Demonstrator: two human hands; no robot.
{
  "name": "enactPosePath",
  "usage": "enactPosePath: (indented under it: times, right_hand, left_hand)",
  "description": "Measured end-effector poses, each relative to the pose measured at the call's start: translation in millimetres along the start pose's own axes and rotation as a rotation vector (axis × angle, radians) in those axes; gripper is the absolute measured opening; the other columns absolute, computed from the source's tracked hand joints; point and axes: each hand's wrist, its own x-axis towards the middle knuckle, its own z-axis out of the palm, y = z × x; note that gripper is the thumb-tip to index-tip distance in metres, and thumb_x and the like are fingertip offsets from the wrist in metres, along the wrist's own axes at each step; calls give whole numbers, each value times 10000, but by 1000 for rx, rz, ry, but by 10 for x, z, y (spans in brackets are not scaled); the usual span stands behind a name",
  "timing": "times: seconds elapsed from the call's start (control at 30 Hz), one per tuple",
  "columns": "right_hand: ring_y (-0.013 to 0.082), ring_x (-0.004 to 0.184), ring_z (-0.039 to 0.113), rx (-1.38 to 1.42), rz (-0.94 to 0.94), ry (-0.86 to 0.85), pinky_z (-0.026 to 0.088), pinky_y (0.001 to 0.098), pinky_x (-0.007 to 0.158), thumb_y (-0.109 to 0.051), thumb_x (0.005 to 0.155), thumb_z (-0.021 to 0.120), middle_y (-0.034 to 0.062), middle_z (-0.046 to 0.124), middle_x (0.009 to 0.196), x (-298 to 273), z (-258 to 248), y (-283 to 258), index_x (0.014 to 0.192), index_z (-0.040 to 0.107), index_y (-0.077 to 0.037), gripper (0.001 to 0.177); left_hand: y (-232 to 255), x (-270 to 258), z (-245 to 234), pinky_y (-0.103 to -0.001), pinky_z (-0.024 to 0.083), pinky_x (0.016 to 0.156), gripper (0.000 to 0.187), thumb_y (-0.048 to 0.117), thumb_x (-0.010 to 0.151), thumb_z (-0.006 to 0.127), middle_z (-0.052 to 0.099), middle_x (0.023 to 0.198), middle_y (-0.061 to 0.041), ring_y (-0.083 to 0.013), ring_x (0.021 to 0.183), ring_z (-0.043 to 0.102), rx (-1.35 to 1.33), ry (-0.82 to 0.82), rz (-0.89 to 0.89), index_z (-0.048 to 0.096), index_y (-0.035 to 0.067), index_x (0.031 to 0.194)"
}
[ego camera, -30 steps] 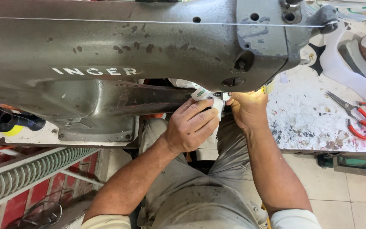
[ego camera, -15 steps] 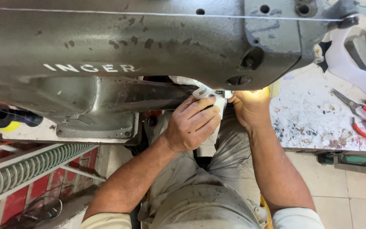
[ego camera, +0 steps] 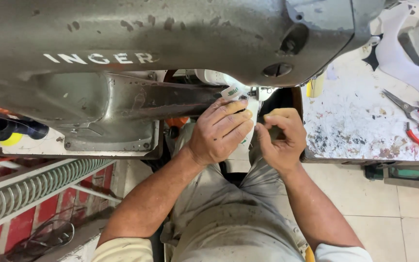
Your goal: Stitching a white reinforcement strip onto the heel of a shoe using an industrial sewing machine
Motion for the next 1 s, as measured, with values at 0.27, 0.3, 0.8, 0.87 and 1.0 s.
enactPosePath:
  times: [0.27, 0.3, 0.8, 0.87, 1.0]
  right_hand:
    - [199, 738, 746, 315, 597, 49, 612, 331, 671, 62, 915, 772, 232, 752, 912, -196, 54, -75, 1031, 652, 95, 170]
    - [175, 744, 745, 331, 669, 54, 621, 322, 668, 59, 898, 792, 211, 754, 893, -197, 60, -73, 1017, 658, 85, 181]
    - [155, 720, 735, 282, 757, 6, 629, 299, 697, 57, 893, 813, 195, 753, 871, -40, 98, -279, 1031, 637, 31, 225]
    - [135, 726, 726, 272, 748, 7, 626, 293, 705, 49, 894, 818, 184, 753, 873, -25, 80, -308, 1034, 641, 32, 226]
    - [93, 731, 689, 222, 690, -1, 615, 283, 709, 29, 900, 835, 177, 754, 875, -26, 67, -328, 1033, 659, 39, 220]
  left_hand:
    - [30, -96, -36, -514, 596, 867, 139, 42, 1004, 624, 677, 954, -114, -330, 900, 715, 12, 45, -12, 739, 48, 927]
    - [28, -113, -39, -521, 595, 861, 124, 27, 997, 635, 657, 961, -120, -333, 883, 700, 9, 54, -21, 729, 46, 919]
    - [52, -220, 2, -538, 601, 894, 82, 7, 940, 718, 601, 874, -91, -283, 827, 652, 48, 125, -4, 726, 41, 866]
    - [65, -198, -7, -538, 602, 889, 79, 9, 939, 722, 606, 869, -91, -284, 824, 652, 44, 120, -3, 729, 40, 866]
    - [99, -143, -16, -539, 605, 883, 90, 4, 937, 724, 616, 863, -93, -281, 818, 648, 43, 115, -6, 738, 41, 856]
